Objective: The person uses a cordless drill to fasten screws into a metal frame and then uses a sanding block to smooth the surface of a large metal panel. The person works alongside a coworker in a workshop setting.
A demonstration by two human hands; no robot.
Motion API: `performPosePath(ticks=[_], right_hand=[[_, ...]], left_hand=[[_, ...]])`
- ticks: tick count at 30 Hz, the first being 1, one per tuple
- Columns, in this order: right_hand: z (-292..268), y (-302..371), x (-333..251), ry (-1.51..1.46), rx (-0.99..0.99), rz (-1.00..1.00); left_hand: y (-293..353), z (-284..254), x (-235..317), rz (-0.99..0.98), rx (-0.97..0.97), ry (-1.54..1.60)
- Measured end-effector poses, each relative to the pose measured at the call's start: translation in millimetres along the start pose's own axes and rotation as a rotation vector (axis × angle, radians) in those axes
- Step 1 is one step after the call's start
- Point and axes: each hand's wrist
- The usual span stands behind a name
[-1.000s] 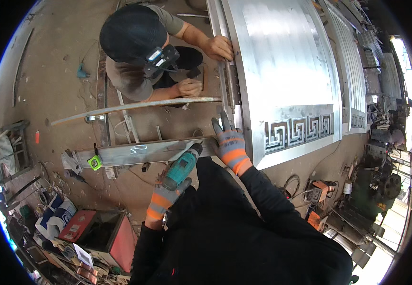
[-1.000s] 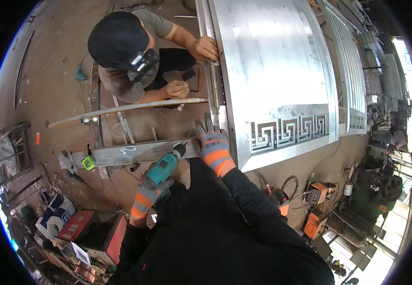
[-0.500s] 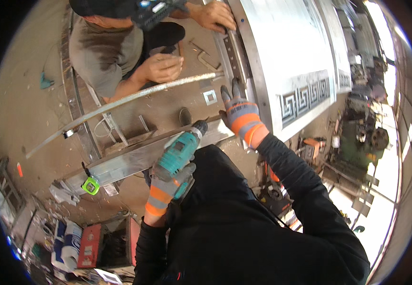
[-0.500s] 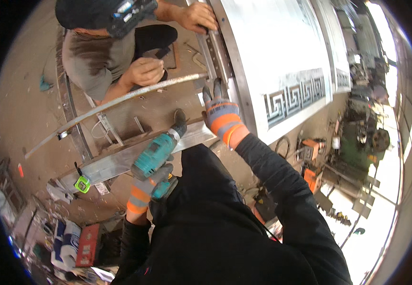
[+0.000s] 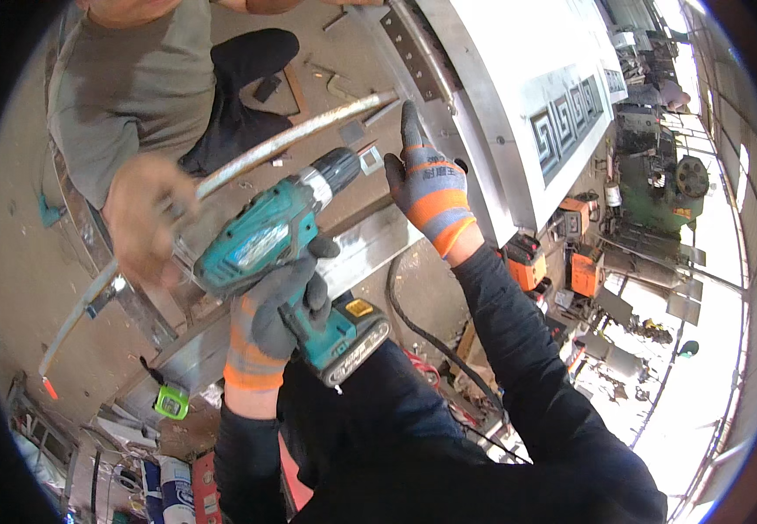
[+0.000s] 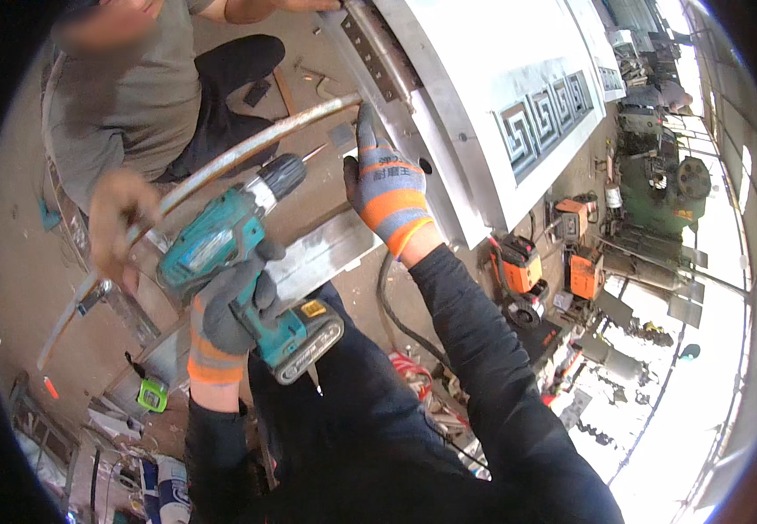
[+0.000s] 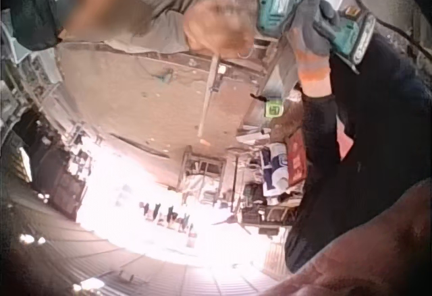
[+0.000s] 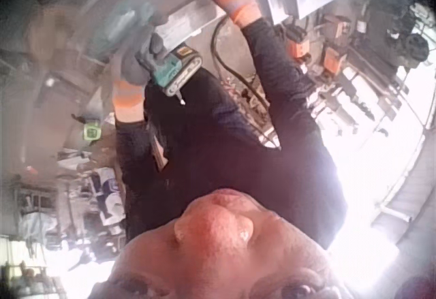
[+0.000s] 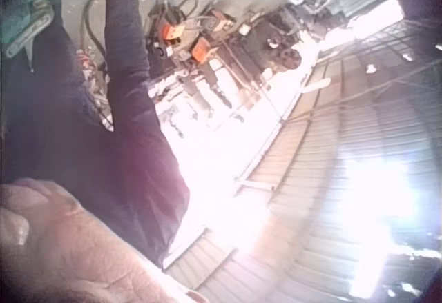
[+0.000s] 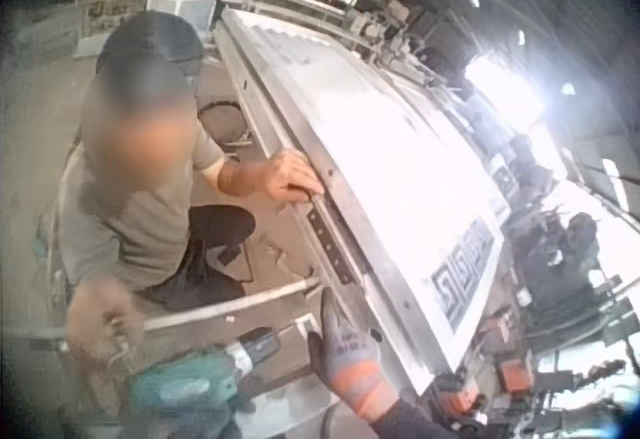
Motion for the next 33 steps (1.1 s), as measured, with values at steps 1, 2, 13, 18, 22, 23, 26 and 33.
performPosePath(ticks=[1, 2, 13, 18, 22, 23, 26, 33], right_hand=[[4.0, -10.0, 2.9, 0.005, 0.028, 0.013], [6.8, -15.2, 6.1, 0.005, 0.020, 0.046], [25.6, -6.1, 29.8, -0.093, 0.082, 0.004], [13.6, -12.7, 33.4, -0.217, -0.016, 0.051], [9.9, -14.1, 33.6, -0.184, -0.004, 0.044], [10.4, -14.2, 33.4, -0.157, 0.178, -0.033], [10.4, -13.6, 32.7, -0.183, 0.153, -0.025], [7.2, -15.3, 24.9, -0.147, -0.034, 0.073]], left_hand=[[-1.9, -0.5, -2.3, 0.013, -0.038, 0.068], [-2.7, -2.2, -4.8, 0.014, -0.070, 0.133], [-20.0, -31.2, -28.4, -0.086, -0.003, 0.194], [-16.5, 16.6, 7.9, 0.027, -0.010, 0.182], [-20.9, 44.5, 32.2, 0.211, 0.134, -0.159], [-26.8, 42.6, 30.4, 0.288, 0.126, -0.236], [-46.0, 3.5, 23.0, 0.731, 0.169, -0.801], [-38.2, -92.8, -51.8, 0.798, 0.525, -1.649]])
Point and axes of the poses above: each hand's wrist, its own y-axis away from the middle knuckle, its own z-axis out of the palm, x = y × z, and after that the axes turned 6 degrees about x, right-handed
